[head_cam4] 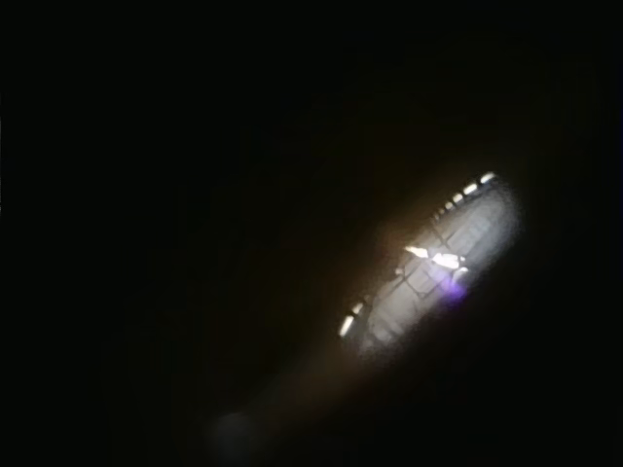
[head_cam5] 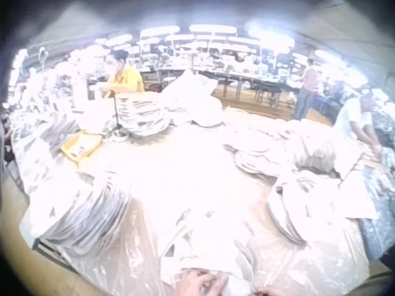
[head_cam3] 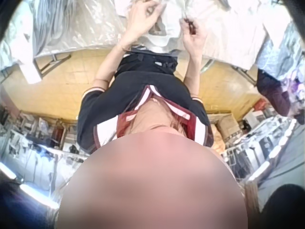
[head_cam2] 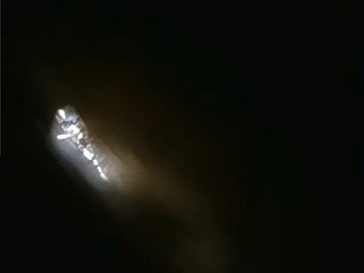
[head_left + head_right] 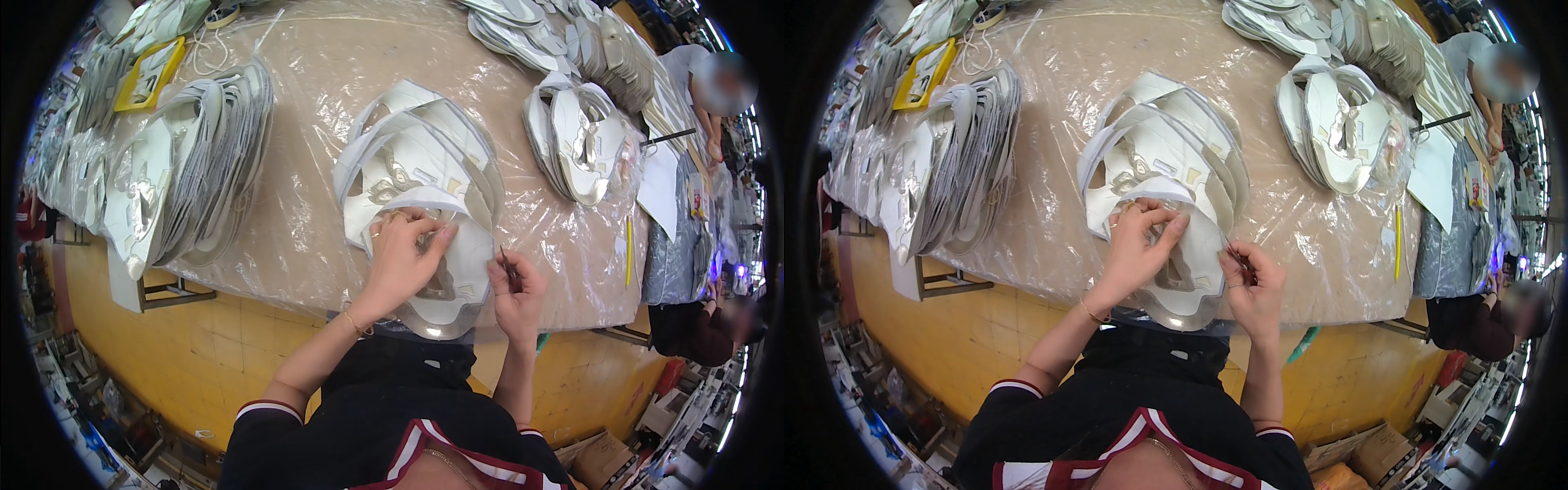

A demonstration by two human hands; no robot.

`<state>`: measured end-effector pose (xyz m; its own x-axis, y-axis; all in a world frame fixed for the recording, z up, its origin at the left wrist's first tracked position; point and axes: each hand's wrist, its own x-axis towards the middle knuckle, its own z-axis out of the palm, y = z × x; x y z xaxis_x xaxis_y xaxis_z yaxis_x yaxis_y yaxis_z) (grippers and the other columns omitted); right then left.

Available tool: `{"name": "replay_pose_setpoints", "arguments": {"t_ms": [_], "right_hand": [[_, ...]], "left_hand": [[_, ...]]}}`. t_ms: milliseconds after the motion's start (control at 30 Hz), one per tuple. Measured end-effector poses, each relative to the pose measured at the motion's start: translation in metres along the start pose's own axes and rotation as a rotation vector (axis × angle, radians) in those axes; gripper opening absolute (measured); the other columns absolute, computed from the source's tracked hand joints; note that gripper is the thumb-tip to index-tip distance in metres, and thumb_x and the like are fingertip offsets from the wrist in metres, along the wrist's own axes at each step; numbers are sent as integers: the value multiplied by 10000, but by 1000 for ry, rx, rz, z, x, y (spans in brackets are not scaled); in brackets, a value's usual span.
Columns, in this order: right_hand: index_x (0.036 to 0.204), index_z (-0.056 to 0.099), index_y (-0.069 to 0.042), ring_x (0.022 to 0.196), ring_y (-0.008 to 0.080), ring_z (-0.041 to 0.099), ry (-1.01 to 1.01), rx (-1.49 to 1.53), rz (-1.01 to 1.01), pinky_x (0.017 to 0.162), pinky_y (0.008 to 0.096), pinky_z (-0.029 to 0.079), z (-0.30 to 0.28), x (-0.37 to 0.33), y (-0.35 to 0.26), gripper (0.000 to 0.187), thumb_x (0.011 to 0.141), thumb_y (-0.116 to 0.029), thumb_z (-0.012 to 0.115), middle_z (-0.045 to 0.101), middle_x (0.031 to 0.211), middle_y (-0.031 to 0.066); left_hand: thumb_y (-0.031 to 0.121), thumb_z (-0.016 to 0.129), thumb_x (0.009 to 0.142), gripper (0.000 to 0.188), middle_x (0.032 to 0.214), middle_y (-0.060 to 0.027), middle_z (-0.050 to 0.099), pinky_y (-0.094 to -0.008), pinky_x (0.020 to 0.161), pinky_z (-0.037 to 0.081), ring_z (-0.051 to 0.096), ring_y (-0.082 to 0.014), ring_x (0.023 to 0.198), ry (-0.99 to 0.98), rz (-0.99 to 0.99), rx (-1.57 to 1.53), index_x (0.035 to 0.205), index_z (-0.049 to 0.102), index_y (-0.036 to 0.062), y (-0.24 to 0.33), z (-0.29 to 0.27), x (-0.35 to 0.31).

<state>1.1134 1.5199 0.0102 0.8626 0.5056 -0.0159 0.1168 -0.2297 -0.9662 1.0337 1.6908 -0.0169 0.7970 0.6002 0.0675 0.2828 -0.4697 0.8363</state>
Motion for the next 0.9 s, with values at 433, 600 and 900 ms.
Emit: {"name": "replay_pose_setpoints", "arguments": {"t_ms": [433, 600, 900], "right_hand": [[1005, 658, 2, 687, 96, 553, 245, -238, -105, 600, 234, 435, 14, 1, 12, 160, 876, -87, 688, 614, 855, 43], [1125, 675, -76, 767, 156, 593, 304, -869, -461, 720, 332, 407, 23, -5, -5, 332, 833, -227, 725, 594, 980, 36], [1152, 685, -120, 739, 138, 584, 137, -1042, -532, 668, 333, 344, 55, 7, -8, 317, 846, -200, 699, 593, 941, 2]], "left_hand": [[122, 726, 852, 134, 723, -8, 669, -211, 592, 424, 529, -44, 656, -53, -209, -567, 895, 743, -4, -18, 3, 4], [128, 693, 903, 134, 767, 15, 658, -189, 606, 441, 549, -23, 677, -70, -196, -655, 921, 700, -5, -27, -2, 6], [124, 699, 887, 128, 731, 18, 633, -195, 574, 411, 508, -27, 645, -66, -175, -630, 904, 697, -3, -23, 0, 8]]}}
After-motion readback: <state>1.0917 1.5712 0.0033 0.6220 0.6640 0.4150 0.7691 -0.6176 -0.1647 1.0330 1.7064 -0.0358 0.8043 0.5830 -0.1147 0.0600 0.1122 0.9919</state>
